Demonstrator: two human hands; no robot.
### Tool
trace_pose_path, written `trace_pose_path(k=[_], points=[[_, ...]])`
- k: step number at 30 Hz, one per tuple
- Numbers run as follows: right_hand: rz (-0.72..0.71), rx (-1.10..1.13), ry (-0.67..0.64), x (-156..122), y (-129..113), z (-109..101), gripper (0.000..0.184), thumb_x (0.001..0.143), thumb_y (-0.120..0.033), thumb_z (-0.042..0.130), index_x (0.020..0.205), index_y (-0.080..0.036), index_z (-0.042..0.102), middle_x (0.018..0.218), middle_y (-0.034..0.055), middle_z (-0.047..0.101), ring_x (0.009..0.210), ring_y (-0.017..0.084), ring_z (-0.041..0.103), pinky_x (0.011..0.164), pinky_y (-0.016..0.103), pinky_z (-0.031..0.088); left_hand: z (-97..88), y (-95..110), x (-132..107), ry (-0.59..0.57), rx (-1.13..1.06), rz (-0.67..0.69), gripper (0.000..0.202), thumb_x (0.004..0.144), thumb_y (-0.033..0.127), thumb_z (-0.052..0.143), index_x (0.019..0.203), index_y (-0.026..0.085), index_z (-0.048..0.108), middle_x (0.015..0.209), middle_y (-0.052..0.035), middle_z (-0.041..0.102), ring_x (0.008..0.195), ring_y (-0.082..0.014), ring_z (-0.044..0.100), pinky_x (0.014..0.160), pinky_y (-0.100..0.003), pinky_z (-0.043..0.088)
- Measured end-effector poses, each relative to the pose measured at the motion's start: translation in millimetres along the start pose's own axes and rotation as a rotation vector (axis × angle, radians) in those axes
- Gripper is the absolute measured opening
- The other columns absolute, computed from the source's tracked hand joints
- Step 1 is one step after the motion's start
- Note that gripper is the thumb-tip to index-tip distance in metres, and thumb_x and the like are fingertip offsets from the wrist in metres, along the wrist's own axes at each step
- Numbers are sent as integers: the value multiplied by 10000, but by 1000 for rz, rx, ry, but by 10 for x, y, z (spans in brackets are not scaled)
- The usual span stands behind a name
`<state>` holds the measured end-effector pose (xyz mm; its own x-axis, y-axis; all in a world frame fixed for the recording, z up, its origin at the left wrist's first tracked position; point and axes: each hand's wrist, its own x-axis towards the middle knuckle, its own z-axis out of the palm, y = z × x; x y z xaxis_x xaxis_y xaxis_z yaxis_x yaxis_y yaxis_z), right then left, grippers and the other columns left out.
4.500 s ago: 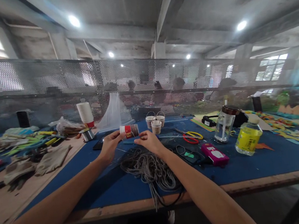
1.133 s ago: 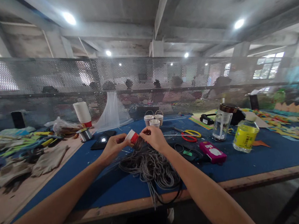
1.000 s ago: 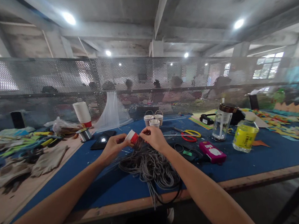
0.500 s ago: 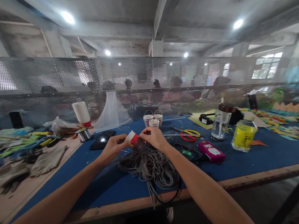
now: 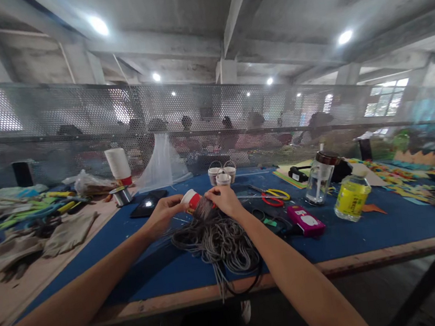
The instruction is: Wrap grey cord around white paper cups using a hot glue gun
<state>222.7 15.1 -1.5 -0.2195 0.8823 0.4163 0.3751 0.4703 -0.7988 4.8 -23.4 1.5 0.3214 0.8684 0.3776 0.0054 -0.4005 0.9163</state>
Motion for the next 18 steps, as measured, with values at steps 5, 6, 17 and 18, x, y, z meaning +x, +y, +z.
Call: trace_pose_path(k=[5,6,17,18], points=[[-43,123,75,37,72,-7,493,940,-534,398,927,-158,716,903,77,725,843,198,679,805,308,511,-34,-57,44,142,-218,-44,270,702,349,776,887,154,759,823,-44,734,738,-171,632,748,-277,470],[-29,158,66,35,67,-4,529,939,-573,377,961,-159,706,920,78,723,865,202,679,814,314,513,-45,-67,54,161,-249,-50,278,691,347,786,890,154,759,820,-44,733,723,-163,627,737,-272,469],[-64,45,3,-71,-26,88,562,762,-544,699,1141,-142,597,1033,103,681,910,206,651,831,355,520,-71,-72,59,183,-279,-43,340,675,358,803,930,137,760,877,-82,741,796,-197,651,805,-315,478],[-70,46,2,-74,-22,86,548,767,-535,697,1141,-147,594,1039,100,677,898,202,650,825,355,523,-68,-69,57,177,-277,-43,330,680,354,800,926,137,761,871,-81,740,792,-196,649,804,-314,478]])
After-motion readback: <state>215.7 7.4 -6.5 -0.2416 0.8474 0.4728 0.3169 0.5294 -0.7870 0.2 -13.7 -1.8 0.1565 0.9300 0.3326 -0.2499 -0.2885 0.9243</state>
